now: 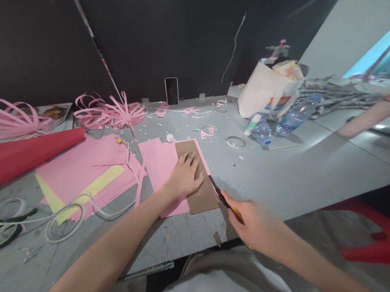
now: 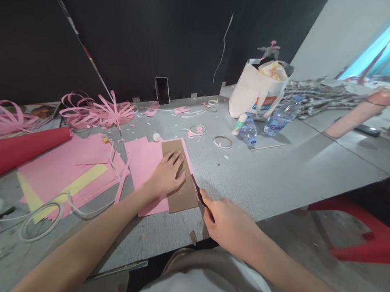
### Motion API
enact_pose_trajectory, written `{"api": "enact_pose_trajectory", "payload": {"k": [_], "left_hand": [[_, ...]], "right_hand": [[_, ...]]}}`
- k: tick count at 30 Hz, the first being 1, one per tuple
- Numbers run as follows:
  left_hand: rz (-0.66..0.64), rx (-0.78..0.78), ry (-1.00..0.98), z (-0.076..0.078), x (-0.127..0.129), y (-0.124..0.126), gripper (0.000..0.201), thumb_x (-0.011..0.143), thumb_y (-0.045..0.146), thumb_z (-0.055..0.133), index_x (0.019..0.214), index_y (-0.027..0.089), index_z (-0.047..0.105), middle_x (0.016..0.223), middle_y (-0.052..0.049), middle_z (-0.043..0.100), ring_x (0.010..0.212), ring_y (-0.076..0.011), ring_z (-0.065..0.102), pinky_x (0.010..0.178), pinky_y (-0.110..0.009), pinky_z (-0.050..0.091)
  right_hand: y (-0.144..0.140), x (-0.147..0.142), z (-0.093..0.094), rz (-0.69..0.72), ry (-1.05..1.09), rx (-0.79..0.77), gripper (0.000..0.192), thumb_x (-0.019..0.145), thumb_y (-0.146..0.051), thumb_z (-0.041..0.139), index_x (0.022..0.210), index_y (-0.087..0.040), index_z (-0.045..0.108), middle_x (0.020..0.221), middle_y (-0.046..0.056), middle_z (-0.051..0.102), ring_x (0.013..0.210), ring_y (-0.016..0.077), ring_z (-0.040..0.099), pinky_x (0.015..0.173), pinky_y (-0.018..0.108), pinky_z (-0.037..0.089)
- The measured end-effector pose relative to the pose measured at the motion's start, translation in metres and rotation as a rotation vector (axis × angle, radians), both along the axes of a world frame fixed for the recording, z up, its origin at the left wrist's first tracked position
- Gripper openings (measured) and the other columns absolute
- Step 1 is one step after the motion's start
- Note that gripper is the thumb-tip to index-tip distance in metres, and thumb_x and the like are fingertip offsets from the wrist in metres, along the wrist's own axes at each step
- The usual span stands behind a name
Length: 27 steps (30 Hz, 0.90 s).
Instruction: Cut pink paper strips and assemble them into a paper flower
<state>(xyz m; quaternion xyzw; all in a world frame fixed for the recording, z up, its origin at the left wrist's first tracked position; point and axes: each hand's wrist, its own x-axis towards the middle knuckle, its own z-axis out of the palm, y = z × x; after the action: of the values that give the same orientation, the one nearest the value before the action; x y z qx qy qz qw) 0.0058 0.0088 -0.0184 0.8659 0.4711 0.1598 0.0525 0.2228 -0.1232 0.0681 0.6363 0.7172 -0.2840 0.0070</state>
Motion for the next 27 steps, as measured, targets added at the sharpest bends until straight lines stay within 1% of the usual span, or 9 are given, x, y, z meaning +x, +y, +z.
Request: {"api": "enact_pose_trajectory", "payload": {"k": [4,7,11,14,16,18,22,27], "left_hand": [[-0.005,0.007,0.001,0.002,0.000,-0.001,0.054,0.103,0.037,0.049,0.148,0.007,0.057,0.164,-0.021,0.048,0.152,-0.0381,0.040,0.131,-0.051,0.032],[-0.007,0.008,-0.001,0.004,0.000,-0.002,0.053,0.103,0.036,0.049,0.147,0.007,0.057,0.164,-0.021,0.049,0.153,-0.0378,0.040,0.131,-0.051,0.032],[-0.004,0.016,-0.006,0.004,0.001,-0.002,0.053,0.103,0.036,0.048,0.146,0.006,0.057,0.164,-0.021,0.049,0.152,-0.0384,0.041,0.130,-0.053,0.033],[-0.005,0.026,-0.020,0.002,0.001,-0.001,0.052,0.102,0.036,0.048,0.145,0.008,0.058,0.163,-0.021,0.050,0.151,-0.0383,0.042,0.129,-0.054,0.034],[-0.011,0.030,-0.028,0.002,0.001,-0.002,0.051,0.102,0.035,0.048,0.145,0.010,0.058,0.163,-0.020,0.051,0.152,-0.0380,0.042,0.129,-0.055,0.035],[-0.014,0.030,-0.028,0.002,0.000,-0.002,0.050,0.102,0.035,0.048,0.145,0.010,0.058,0.163,-0.019,0.051,0.152,-0.0377,0.041,0.129,-0.055,0.035],[0.001,0.015,-0.018,0.001,-0.001,-0.002,0.053,0.103,0.037,0.049,0.147,0.009,0.057,0.164,-0.020,0.049,0.153,-0.0389,0.041,0.129,-0.055,0.036],[-0.002,0.035,-0.015,-0.004,-0.002,0.000,0.054,0.104,0.038,0.049,0.150,0.010,0.056,0.164,-0.019,0.049,0.153,-0.0387,0.041,0.129,-0.055,0.036]], "right_hand": [[-0.013,0.006,0.002,0.020,0.022,-0.008,0.065,0.100,-0.025,0.044,0.162,-0.011,0.054,0.062,0.000,0.053,0.051,0.0154,0.040,0.049,0.027,0.024],[-0.023,0.010,0.004,0.039,0.056,-0.012,0.064,0.101,-0.026,0.043,0.161,-0.009,0.054,0.064,0.002,0.058,0.054,0.0157,0.043,0.051,0.027,0.028],[-0.036,0.014,0.008,0.042,0.066,-0.029,0.063,0.101,-0.025,0.046,0.162,-0.014,0.054,0.065,0.003,0.063,0.052,0.0156,0.046,0.050,0.027,0.029],[-0.045,0.017,0.012,0.032,0.093,-0.043,0.062,0.098,-0.026,0.051,0.159,-0.019,0.058,0.069,0.006,0.068,0.056,0.0185,0.055,0.051,0.028,0.034],[-0.050,0.019,0.013,0.019,0.134,-0.016,0.060,0.097,-0.027,0.054,0.156,-0.023,0.063,0.072,0.008,0.071,0.060,0.0216,0.062,0.053,0.029,0.037],[-0.056,0.023,0.012,0.006,0.155,0.004,0.059,0.095,-0.028,0.056,0.153,-0.027,0.065,0.071,0.008,0.072,0.061,0.0235,0.065,0.053,0.030,0.039],[-0.065,0.029,0.010,0.013,0.086,-0.035,0.064,0.094,-0.028,0.057,0.158,-0.026,0.061,0.072,0.008,0.073,0.063,0.0254,0.069,0.055,0.032,0.040],[-0.077,0.031,0.013,0.024,0.035,-0.058,0.066,0.094,-0.030,0.058,0.160,-0.026,0.059,0.074,0.009,0.074,0.070,0.0281,0.073,0.057,0.033,0.044]]}}
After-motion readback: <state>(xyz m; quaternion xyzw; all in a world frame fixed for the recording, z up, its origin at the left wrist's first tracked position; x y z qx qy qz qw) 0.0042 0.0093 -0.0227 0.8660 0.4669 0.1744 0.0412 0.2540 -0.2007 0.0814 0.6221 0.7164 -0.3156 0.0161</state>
